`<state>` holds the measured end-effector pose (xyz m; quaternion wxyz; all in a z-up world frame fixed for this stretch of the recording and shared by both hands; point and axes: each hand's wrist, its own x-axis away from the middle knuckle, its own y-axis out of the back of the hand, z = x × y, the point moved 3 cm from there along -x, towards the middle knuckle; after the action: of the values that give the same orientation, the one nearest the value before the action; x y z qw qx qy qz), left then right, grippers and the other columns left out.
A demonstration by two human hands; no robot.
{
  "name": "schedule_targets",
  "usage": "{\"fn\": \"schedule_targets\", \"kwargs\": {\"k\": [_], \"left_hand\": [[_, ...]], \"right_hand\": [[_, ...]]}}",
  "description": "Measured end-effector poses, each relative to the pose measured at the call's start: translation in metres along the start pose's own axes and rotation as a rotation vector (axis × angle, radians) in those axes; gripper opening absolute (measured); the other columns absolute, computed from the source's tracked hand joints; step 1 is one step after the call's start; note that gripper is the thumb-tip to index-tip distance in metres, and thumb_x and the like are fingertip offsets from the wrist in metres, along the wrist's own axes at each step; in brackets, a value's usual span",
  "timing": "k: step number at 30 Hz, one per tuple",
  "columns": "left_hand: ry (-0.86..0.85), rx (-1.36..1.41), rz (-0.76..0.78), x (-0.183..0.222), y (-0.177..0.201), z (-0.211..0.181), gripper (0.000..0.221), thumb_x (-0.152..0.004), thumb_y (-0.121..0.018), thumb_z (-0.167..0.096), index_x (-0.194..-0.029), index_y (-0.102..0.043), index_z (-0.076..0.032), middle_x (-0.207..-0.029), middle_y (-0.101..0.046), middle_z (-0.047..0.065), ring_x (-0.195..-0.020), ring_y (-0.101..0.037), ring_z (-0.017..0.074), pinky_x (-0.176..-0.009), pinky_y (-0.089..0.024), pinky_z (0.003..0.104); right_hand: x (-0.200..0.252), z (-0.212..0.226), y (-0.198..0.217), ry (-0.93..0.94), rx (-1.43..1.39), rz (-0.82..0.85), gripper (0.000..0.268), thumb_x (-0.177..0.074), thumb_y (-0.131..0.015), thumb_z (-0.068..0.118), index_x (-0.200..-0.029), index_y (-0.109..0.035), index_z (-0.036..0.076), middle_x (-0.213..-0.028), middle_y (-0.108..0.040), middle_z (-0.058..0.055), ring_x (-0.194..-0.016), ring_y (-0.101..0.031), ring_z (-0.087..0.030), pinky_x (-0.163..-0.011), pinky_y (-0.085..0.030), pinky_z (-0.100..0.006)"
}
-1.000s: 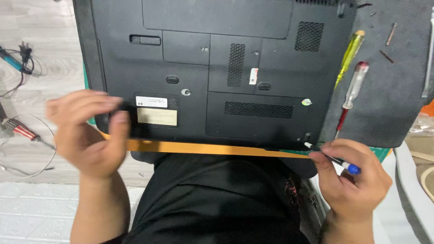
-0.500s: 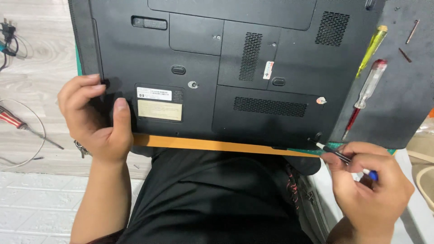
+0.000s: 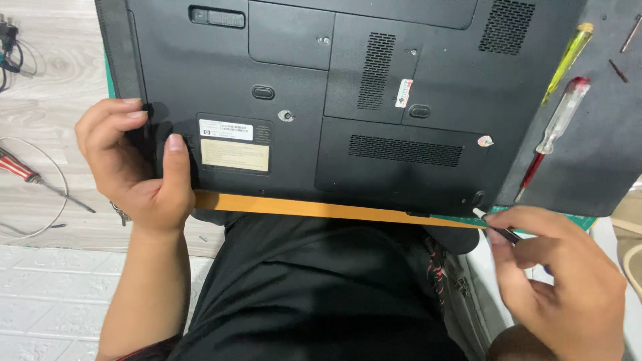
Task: The person is disassembling a laptop by removing screws and prying open the back cover to perform hardware checks.
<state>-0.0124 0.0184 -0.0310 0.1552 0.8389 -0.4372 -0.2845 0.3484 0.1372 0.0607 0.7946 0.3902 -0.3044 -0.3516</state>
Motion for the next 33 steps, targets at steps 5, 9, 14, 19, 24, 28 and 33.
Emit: {"fn": "schedule_targets", "kwargs": {"k": [5,9,14,19,24,28,33], "left_hand": [[-0.003,-0.015,0.008,-0.001,0.0,0.0,0.029,-0.094,-0.053,0.004,-0.12,-0.041,0.001,-0.129,-0.04,0.02,-0.122,-0.042,0.0349,-0.114,-0.035,0.044],[-0.013,-0.01,0.014,-0.001,-0.001,0.001,0.029,-0.095,-0.053,0.002,-0.121,-0.041,0.001,-0.129,-0.04,0.02,-0.121,-0.042,0.0348,-0.114,-0.035,0.044],[-0.024,-0.01,0.024,-0.001,-0.001,0.002,0.029,-0.095,-0.052,0.004,-0.121,-0.04,0.001,-0.128,-0.04,0.019,-0.121,-0.042,0.0343,-0.114,-0.035,0.044],[-0.012,-0.011,0.022,0.0,-0.002,0.003,0.029,-0.094,-0.052,0.003,-0.121,-0.04,0.001,-0.128,-0.04,0.019,-0.121,-0.041,0.034,-0.114,-0.035,0.043],[-0.02,-0.02,0.041,0.0,-0.002,0.004,0.029,-0.096,-0.052,0.004,-0.122,-0.039,0.0,-0.129,-0.039,0.019,-0.121,-0.04,0.0333,-0.115,-0.035,0.043],[-0.026,-0.018,0.061,0.0,-0.002,0.005,0.03,-0.096,-0.051,0.005,-0.122,-0.038,0.0,-0.129,-0.037,0.019,-0.122,-0.04,0.034,-0.115,-0.035,0.044],[-0.031,-0.032,0.075,0.001,-0.004,0.006,0.03,-0.098,-0.05,0.004,-0.125,-0.037,0.0,-0.131,-0.037,0.019,-0.124,-0.039,0.0353,-0.117,-0.033,0.046]], "right_hand": [[0.012,-0.018,-0.006,-0.142,0.022,-0.122,0.041,-0.083,-0.087,-0.008,-0.073,-0.047,-0.006,-0.105,-0.066,-0.022,-0.076,-0.056,-0.026,-0.071,-0.043,-0.035],[0.012,-0.021,-0.003,-0.116,0.126,-0.034,0.041,-0.085,-0.08,-0.016,-0.063,-0.046,-0.006,-0.106,-0.07,-0.021,-0.08,-0.059,-0.027,-0.074,-0.046,-0.037],[0.0,-0.025,0.006,0.19,0.096,0.142,0.021,-0.065,-0.07,-0.01,-0.067,-0.053,0.001,-0.112,-0.069,-0.016,-0.094,-0.064,-0.032,-0.083,-0.05,-0.042],[-0.013,-0.035,0.008,0.402,0.11,0.271,0.01,-0.067,-0.068,0.004,-0.074,-0.062,0.009,-0.104,-0.069,-0.009,-0.102,-0.069,-0.032,-0.085,-0.053,-0.049],[-0.027,-0.051,0.006,0.418,0.019,0.399,0.014,-0.059,-0.07,0.009,-0.064,-0.062,0.019,-0.081,-0.069,0.006,-0.106,-0.07,-0.019,-0.089,-0.051,-0.045],[-0.019,-0.051,-0.001,0.248,-0.051,0.255,0.019,-0.06,-0.073,0.002,-0.067,-0.058,0.009,-0.093,-0.067,-0.006,-0.077,-0.058,-0.02,-0.071,-0.047,-0.034],[0.027,-0.12,-0.045,-0.058,-0.933,-0.247,0.054,-0.086,-0.07,0.008,-0.131,-0.043,0.018,-0.101,-0.063,-0.005,-0.089,-0.068,-0.012,-0.083,-0.066,-0.025]]}}
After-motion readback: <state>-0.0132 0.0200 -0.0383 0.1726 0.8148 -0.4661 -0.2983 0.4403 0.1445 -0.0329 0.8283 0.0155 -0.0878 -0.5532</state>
